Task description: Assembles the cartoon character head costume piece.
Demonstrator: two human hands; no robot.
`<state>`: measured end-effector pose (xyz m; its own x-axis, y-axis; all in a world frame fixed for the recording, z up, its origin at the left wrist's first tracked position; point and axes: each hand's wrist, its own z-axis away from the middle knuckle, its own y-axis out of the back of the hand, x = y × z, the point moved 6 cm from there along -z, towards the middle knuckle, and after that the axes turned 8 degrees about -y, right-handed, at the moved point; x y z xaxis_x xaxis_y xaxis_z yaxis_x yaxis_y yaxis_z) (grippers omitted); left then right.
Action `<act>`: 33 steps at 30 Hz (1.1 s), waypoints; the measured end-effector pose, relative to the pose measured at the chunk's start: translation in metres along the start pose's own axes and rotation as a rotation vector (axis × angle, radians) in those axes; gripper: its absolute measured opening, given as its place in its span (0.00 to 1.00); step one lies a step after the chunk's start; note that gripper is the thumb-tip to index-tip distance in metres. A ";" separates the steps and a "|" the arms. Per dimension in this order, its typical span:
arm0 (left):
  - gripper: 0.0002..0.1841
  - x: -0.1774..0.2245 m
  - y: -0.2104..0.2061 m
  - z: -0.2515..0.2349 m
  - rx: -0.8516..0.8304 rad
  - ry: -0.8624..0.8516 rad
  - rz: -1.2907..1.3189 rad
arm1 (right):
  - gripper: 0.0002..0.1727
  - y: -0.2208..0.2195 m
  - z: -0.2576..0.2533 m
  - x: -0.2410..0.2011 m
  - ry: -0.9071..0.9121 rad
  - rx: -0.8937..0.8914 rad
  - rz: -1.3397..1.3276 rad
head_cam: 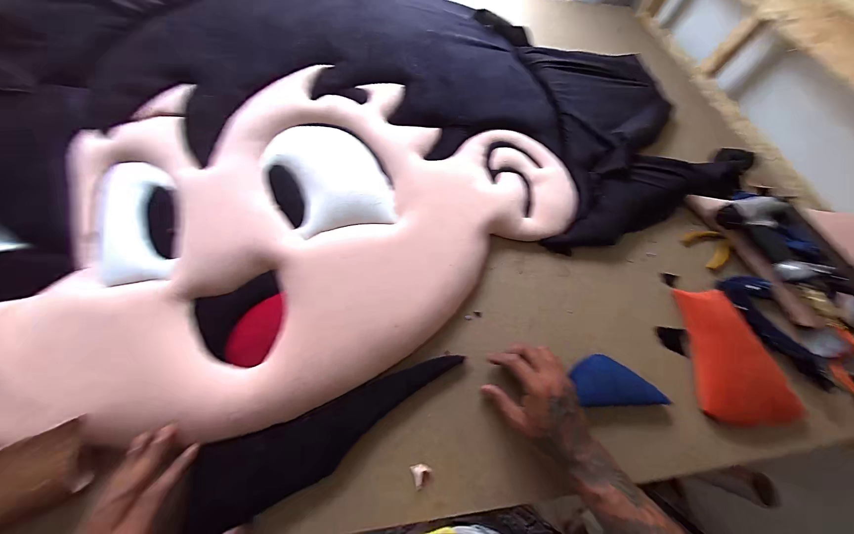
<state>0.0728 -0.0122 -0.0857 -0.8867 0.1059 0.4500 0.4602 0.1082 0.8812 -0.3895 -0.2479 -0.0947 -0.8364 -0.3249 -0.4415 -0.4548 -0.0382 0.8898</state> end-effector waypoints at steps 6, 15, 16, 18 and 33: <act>0.56 0.013 -0.003 0.003 0.135 0.171 -0.111 | 0.20 -0.015 -0.020 -0.027 0.117 0.041 -0.097; 0.56 0.019 -0.001 0.002 0.122 0.279 -0.139 | 0.16 -0.024 -0.049 -0.038 0.191 -0.039 -0.130; 0.56 0.019 -0.001 0.002 0.119 0.280 -0.137 | 0.16 -0.024 -0.051 -0.039 0.186 -0.041 -0.132; 0.57 0.020 -0.002 0.001 0.118 0.283 -0.136 | 0.16 -0.024 -0.055 -0.040 0.182 -0.045 -0.137; 0.53 0.036 -0.013 0.015 0.223 0.451 -0.222 | 0.19 -0.030 -0.050 -0.047 0.276 -0.065 -0.107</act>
<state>0.0356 0.0049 -0.0829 -0.8721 -0.3723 0.3174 0.2149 0.2914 0.9322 -0.3216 -0.2786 -0.0952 -0.6659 -0.5601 -0.4929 -0.5078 -0.1437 0.8494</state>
